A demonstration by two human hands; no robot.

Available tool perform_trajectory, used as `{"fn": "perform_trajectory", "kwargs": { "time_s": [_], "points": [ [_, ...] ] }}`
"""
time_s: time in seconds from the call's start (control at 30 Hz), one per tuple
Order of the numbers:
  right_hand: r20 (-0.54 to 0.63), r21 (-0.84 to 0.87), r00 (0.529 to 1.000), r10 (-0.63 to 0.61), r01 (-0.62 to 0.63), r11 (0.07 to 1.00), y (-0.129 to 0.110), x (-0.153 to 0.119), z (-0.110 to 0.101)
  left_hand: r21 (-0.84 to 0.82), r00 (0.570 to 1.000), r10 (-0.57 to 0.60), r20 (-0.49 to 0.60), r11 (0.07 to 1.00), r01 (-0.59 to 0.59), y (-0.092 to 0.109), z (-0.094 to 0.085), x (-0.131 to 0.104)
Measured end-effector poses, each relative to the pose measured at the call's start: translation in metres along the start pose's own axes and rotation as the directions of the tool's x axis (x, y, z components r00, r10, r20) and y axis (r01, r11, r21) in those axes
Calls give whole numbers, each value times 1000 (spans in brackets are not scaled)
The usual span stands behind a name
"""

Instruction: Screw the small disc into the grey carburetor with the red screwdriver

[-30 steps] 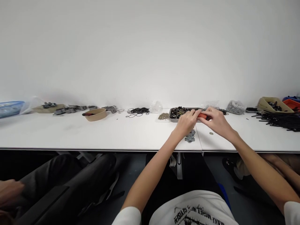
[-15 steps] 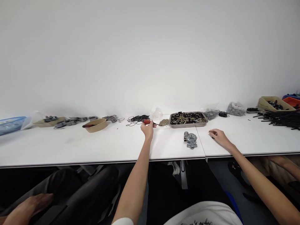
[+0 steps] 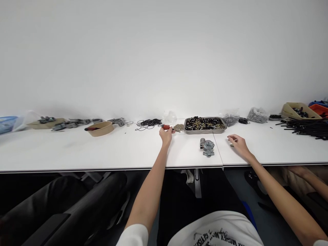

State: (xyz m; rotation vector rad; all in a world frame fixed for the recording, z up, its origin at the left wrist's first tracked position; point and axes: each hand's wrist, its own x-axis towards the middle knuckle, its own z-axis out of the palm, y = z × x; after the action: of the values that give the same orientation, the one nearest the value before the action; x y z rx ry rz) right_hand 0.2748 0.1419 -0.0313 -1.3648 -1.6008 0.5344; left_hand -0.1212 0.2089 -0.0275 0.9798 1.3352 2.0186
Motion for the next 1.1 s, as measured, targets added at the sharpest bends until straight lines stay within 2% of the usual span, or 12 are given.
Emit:
{"fn": "perform_trajectory", "kwargs": {
  "time_s": [0.13,0.2,0.23,0.3,0.4,0.47,0.6,0.7,0.8,0.93,1.1],
  "points": [
    [-105,127,986,-128,141,982,-34,-26,10,-22,1000,27,-11,999,-27,8,-8,-3],
    [-108,219,978,-179,199,955,-58,-47,19,-39,999,42,-12,998,-43,15,-14,-6],
    [-68,269,979,-191,202,942,-71,-58,24,-48,999,48,-9,998,-48,18,-18,-9],
    [100,344,974,-205,160,925,-94,-81,39,-65,999,50,4,997,-49,25,-26,-15],
    [355,320,909,-219,103,942,-118,-107,71,-76,999,45,22,996,-43,34,-40,-30],
    [422,245,878,-228,132,960,-124,-114,99,-68,998,47,28,997,-45,40,-50,-43],
    [422,68,882,-211,201,977,-124,-108,151,-44,998,51,33,998,-50,53,-68,-68],
    [372,28,911,-177,179,983,-125,-95,173,-40,997,56,45,998,-54,64,-79,-81],
    [337,-9,936,-107,117,993,-129,-79,182,-43,997,65,44,997,-64,74,-85,-88],
    [357,-57,934,0,22,998,-132,-61,188,-55,997,59,54,997,-56,83,-88,-94],
    [364,61,931,18,-44,997,-130,-51,190,-60,997,40,66,998,-36,83,-89,-99]
  ]
}}
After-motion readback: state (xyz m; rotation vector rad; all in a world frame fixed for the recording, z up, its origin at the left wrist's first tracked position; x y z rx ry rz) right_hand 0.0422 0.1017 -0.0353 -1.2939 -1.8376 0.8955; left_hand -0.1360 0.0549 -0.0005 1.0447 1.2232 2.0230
